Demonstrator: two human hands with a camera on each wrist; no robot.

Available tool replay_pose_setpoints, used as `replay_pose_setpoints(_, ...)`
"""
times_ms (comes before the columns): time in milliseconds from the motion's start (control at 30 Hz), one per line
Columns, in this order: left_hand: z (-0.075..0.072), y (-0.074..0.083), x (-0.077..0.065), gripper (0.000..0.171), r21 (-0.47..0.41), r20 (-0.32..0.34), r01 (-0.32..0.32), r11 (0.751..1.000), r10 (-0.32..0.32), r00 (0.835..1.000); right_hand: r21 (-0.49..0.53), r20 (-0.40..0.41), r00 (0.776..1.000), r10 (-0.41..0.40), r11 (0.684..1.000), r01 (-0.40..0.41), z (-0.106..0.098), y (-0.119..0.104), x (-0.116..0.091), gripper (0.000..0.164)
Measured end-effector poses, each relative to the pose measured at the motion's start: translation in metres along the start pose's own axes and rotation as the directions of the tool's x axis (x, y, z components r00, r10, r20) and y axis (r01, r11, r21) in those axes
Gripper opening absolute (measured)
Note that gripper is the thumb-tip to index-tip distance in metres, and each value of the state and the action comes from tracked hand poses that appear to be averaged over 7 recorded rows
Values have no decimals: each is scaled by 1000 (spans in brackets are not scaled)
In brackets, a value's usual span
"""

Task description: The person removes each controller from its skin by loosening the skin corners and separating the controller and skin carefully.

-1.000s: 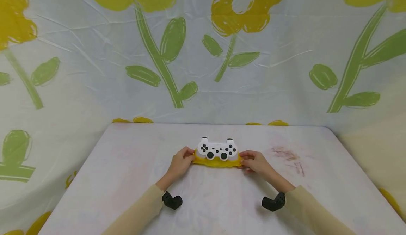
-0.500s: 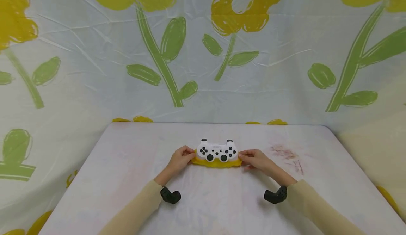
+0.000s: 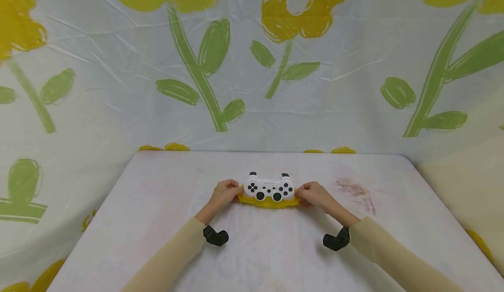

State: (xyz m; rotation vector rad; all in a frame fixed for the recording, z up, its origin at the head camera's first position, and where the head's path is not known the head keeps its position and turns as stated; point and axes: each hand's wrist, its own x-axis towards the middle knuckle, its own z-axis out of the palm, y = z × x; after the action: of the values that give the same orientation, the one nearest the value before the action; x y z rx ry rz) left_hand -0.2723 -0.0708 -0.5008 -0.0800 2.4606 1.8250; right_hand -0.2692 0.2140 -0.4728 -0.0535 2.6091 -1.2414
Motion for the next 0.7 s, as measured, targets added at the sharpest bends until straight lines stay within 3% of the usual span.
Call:
replay_pose_setpoints(133, -1, 4, 1, 11, 3, -14, 53, 999, -53, 998, 9, -3, 1000, 28, 1000, -28, -1, -4, 0, 30)
replay_pose_setpoints(400, -4, 11, 3, 20, 9, 28, 155, 988, -155, 988, 128, 45, 994, 97, 987, -102, -3, -3, 3, 28)
replay_pose_setpoints(600, -3, 12, 6, 31, -25, 45, 173, 985, -171, 984, 207, 53, 982, 180, 960, -187, -2, 1, 11, 30)
replay_pose_setpoints(700, 0, 12, 4, 32, -22, 23, 159, 987, -158, 987, 254, 73, 976, 205, 943, -217, 0, 4, 13, 33)
